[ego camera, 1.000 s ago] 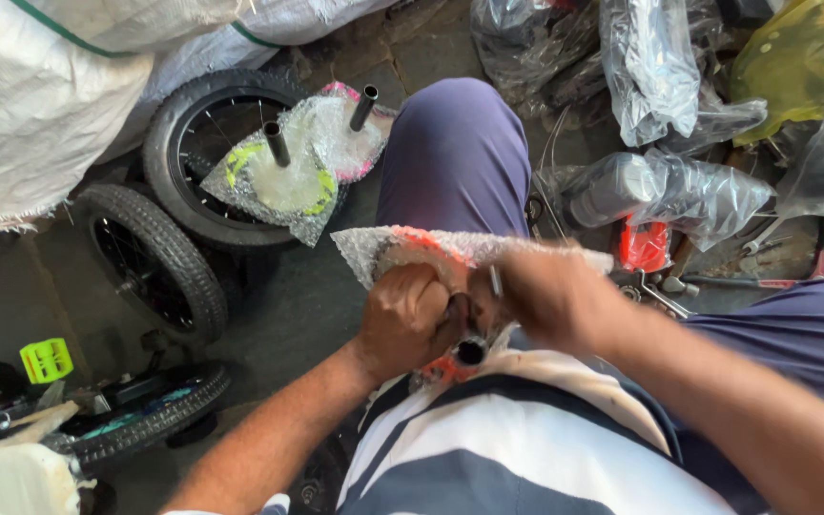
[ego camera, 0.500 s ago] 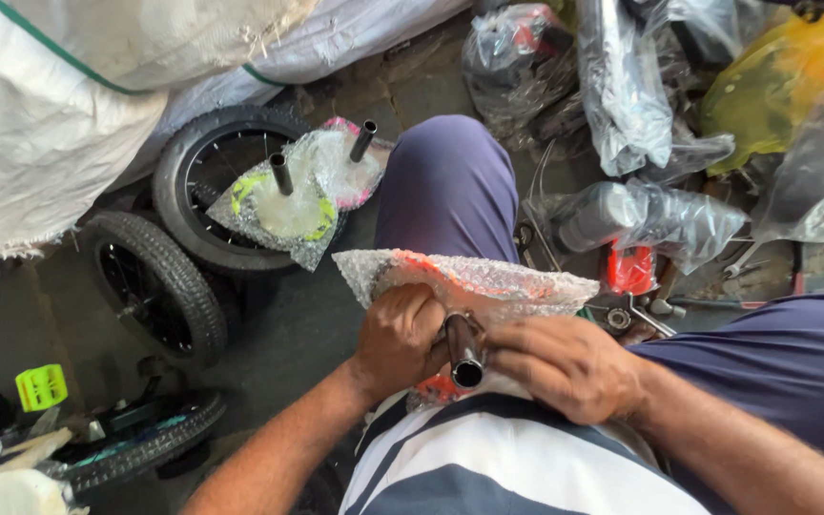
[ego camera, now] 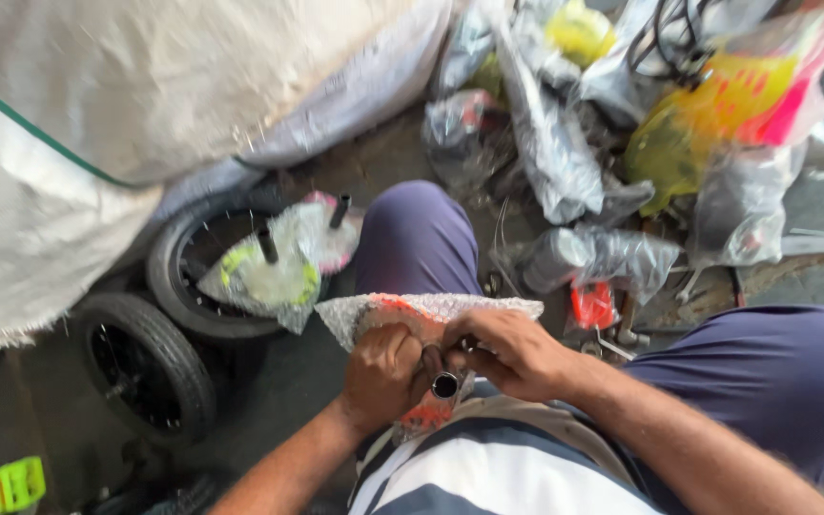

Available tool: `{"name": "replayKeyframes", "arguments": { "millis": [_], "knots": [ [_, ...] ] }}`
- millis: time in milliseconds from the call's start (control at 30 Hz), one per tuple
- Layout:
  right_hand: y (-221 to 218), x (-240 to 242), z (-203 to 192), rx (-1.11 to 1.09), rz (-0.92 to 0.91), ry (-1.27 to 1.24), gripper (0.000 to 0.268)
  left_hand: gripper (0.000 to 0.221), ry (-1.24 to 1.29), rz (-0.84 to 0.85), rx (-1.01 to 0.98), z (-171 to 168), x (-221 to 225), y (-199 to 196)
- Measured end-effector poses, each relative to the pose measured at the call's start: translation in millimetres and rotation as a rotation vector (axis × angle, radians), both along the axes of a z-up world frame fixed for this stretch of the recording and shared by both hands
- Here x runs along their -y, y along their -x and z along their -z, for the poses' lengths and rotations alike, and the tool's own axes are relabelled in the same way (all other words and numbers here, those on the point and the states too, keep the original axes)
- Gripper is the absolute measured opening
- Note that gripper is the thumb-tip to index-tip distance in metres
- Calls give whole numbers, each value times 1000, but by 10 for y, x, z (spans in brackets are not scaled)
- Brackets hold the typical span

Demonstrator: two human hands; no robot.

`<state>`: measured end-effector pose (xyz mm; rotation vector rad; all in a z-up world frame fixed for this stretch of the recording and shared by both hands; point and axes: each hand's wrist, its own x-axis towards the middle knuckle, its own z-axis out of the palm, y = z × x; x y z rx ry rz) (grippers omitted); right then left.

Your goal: The person handles various bicycle parts, using pliers to remove items from bubble wrap, fitting a small metal tube into the packaging, and sorting through components in plastic bags.

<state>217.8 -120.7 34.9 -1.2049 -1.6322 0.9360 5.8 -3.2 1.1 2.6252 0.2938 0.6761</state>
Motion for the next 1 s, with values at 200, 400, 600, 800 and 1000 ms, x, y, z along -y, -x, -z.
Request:
{"name": "replayKeyframes", "arguments": {
  "millis": [200,400,600,800,1000],
  "knots": [
    [-31,149,-433,108,169,-192,18,49,34,-191,120,-208,203,-28],
    [-933,378,-203,222,1006,-69,21,33,130,-162,84,-434,208,-178],
    [-1325,634,1938,800,684,719,33,29,736,-305,174,-32,-241,-1031],
    [-1041,817,2383,788,314,665,28,37,1921,-159,319,1306,-344,-1749],
    [-1386,718,1593,577,645,594,31,43,1917,-351,95,1955,-482,-1958]
  ]
}}
